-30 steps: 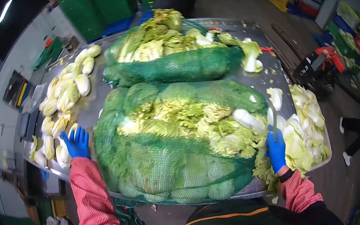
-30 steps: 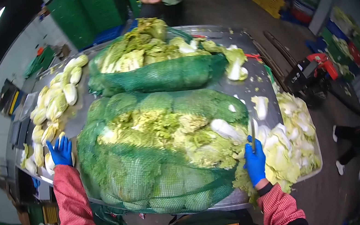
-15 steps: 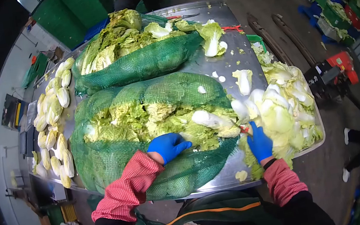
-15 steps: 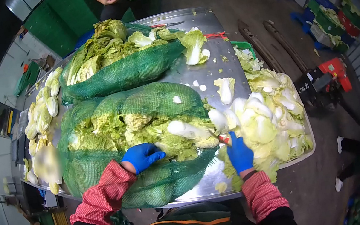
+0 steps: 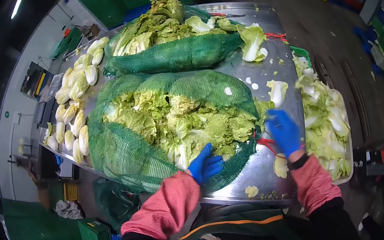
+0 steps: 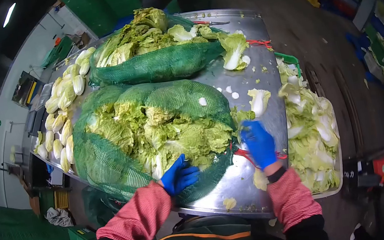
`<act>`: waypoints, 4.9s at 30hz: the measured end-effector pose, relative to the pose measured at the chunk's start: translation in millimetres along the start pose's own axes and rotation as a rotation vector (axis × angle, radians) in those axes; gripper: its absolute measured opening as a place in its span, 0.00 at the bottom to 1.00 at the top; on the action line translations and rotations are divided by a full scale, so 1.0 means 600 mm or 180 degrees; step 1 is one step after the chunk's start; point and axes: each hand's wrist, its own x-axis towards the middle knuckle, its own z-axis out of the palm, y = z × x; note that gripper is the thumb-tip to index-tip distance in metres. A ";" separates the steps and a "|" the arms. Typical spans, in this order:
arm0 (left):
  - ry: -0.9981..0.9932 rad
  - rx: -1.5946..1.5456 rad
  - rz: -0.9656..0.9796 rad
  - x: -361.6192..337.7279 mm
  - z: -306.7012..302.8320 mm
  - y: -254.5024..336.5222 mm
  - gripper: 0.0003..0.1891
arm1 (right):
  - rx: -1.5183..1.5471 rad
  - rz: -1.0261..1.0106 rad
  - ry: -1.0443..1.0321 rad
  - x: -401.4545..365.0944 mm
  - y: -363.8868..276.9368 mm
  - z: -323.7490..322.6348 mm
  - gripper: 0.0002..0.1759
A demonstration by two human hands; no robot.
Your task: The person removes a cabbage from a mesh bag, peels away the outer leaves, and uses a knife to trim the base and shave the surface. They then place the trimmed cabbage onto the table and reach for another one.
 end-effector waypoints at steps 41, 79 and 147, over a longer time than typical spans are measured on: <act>-0.0919 0.0634 0.0581 -0.082 0.107 0.004 0.29 | 0.0261 0.0261 -0.0537 -0.183 -0.106 0.001 0.29; -0.0458 0.5163 0.3102 0.091 0.104 -0.026 0.61 | -0.1247 0.1664 -0.1204 -0.121 0.143 -0.017 0.14; -0.0939 0.5776 0.3923 0.008 0.332 -0.058 0.36 | 0.1730 0.2315 0.0660 -0.306 -0.007 -0.038 0.22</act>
